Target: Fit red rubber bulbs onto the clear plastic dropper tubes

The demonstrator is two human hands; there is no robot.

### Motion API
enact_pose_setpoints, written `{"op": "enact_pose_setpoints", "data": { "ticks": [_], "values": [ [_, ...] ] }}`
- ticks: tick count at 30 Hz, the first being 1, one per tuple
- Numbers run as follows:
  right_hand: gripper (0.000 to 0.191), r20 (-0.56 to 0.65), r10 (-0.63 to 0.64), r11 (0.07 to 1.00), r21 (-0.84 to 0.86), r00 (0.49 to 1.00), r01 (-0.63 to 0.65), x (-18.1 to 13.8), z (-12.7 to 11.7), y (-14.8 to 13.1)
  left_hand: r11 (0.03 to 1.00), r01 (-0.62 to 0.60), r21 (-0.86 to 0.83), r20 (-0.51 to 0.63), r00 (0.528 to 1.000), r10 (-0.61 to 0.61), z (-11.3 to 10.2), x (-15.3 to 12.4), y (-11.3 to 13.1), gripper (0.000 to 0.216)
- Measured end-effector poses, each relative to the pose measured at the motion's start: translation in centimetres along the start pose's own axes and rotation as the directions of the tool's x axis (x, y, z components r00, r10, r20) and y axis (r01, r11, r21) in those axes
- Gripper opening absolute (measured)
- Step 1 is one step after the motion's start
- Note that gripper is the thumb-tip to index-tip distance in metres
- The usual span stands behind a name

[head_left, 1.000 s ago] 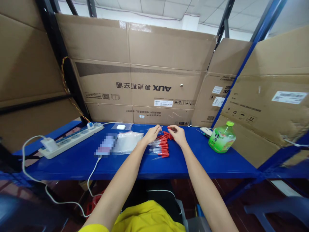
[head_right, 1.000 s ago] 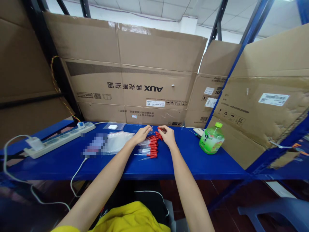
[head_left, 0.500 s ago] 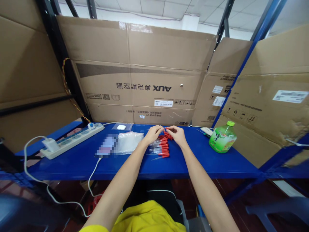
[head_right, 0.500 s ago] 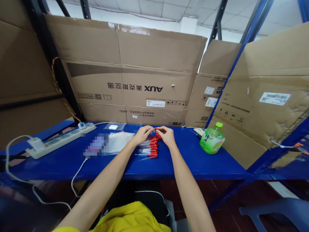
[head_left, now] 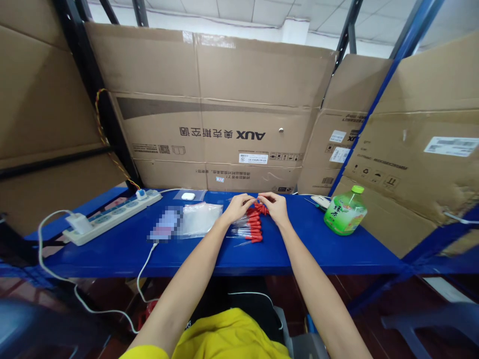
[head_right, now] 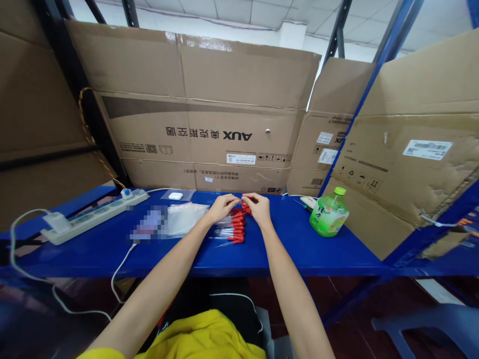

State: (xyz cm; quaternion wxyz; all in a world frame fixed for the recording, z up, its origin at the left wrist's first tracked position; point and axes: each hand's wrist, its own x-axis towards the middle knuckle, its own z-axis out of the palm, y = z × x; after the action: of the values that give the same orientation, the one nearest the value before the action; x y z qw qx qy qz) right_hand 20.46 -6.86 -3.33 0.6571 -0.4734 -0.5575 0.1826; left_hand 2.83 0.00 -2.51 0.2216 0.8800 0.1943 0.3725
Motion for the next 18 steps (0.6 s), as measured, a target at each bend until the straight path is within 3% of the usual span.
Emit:
{"op": "enact_pose_setpoints", "data": {
  "ticks": [3, 10, 18],
  "values": [
    [0.037, -0.025, 0.007, 0.997, 0.079, 1.0, -0.005, 0.04, 0.13, 0.13, 0.996, 0.027, -0.081, -0.055, 0.998, -0.031, 0.13, 0.11, -0.28, 0.041],
    [0.037, 0.067, 0.05, 0.981, 0.184, 0.996, -0.062, -0.14, 0.49, 0.34, 0.987, 0.026, -0.156, -0.071, 0.997, -0.038, 0.25, 0.2, -0.23, 0.04],
    [0.04, -0.018, 0.054, 0.969, 0.241, 0.998, -0.048, 0.02, 0.34, -0.21, 0.974, 0.022, -0.225, -0.108, 0.993, -0.048, 0.3, 0.31, -0.07, 0.038]
  ]
}}
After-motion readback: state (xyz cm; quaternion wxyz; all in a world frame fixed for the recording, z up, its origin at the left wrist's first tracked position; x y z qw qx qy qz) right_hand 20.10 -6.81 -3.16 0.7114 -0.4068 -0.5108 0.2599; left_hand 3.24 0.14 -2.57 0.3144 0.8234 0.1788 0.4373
